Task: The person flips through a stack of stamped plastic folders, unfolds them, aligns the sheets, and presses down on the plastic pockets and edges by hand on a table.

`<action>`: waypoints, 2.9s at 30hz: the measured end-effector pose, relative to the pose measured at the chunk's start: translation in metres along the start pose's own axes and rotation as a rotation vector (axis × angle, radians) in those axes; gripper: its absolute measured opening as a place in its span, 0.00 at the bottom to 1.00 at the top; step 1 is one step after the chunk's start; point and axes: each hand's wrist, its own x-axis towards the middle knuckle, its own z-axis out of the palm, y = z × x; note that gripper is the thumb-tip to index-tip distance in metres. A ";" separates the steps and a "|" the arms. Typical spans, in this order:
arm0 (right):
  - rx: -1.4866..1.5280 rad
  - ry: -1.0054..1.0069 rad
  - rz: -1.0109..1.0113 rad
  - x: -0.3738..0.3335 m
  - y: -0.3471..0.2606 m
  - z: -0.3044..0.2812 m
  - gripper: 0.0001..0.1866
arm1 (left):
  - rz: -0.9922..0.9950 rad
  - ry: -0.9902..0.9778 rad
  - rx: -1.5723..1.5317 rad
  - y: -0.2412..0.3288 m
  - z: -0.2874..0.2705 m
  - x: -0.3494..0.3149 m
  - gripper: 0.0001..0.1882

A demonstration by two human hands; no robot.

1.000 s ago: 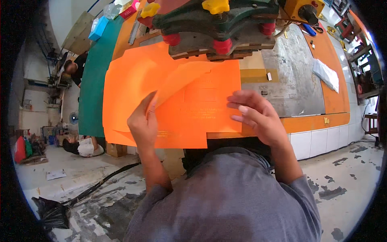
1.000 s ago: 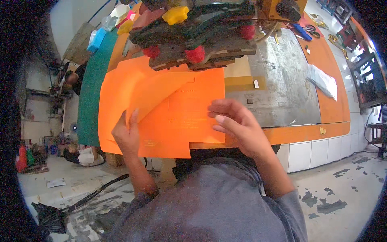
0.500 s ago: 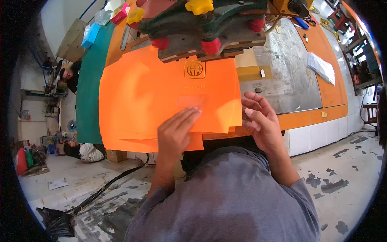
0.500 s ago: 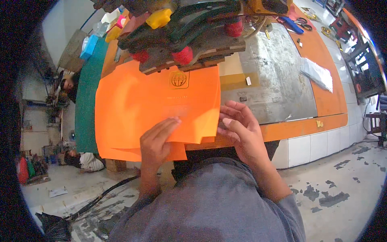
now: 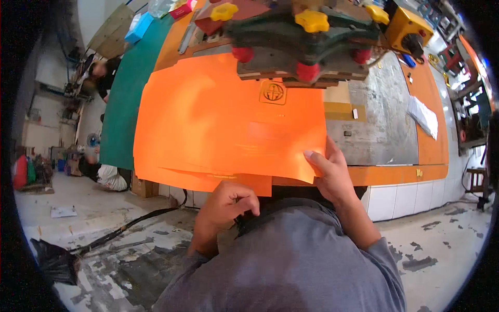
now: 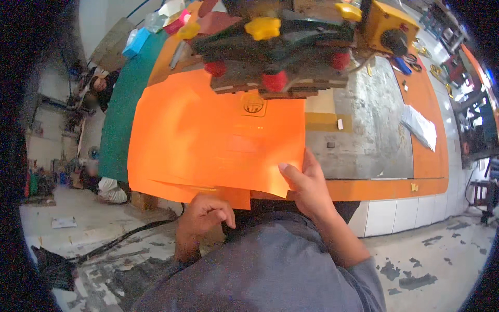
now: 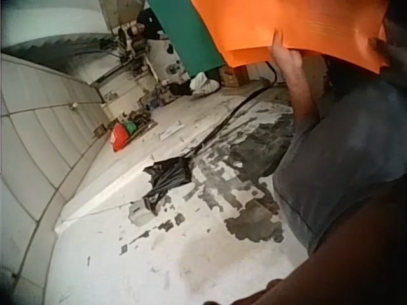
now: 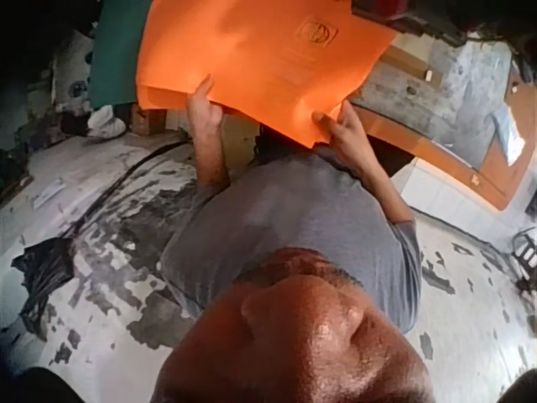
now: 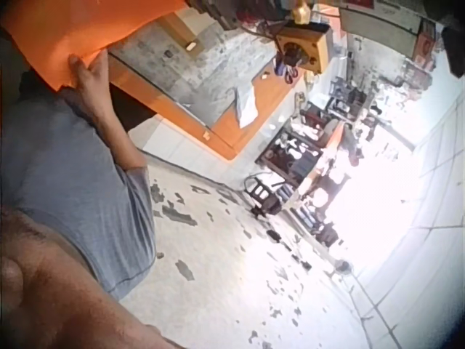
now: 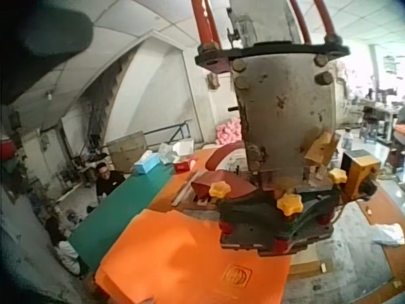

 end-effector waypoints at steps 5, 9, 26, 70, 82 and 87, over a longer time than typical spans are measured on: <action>0.119 0.011 -0.002 -0.006 -0.005 0.018 0.27 | -0.220 0.152 -0.629 -0.012 -0.003 -0.013 0.28; 0.065 -0.053 0.047 -0.015 0.004 0.021 0.26 | -0.033 0.667 -1.089 -0.017 0.009 -0.003 0.28; -0.279 -0.365 0.388 -0.027 0.002 0.022 0.32 | 0.105 1.391 -0.610 -0.086 -0.149 -0.104 0.23; -1.372 -0.344 -0.988 0.017 0.013 0.067 0.10 | 0.420 1.199 0.048 -0.044 -0.148 -0.078 0.32; -1.019 -0.179 -1.057 0.025 0.013 0.052 0.19 | 0.089 0.988 0.424 0.004 -0.059 -0.011 0.15; -1.302 -0.349 -0.846 0.019 0.024 0.035 0.26 | 0.192 0.559 0.588 0.018 -0.044 -0.001 0.26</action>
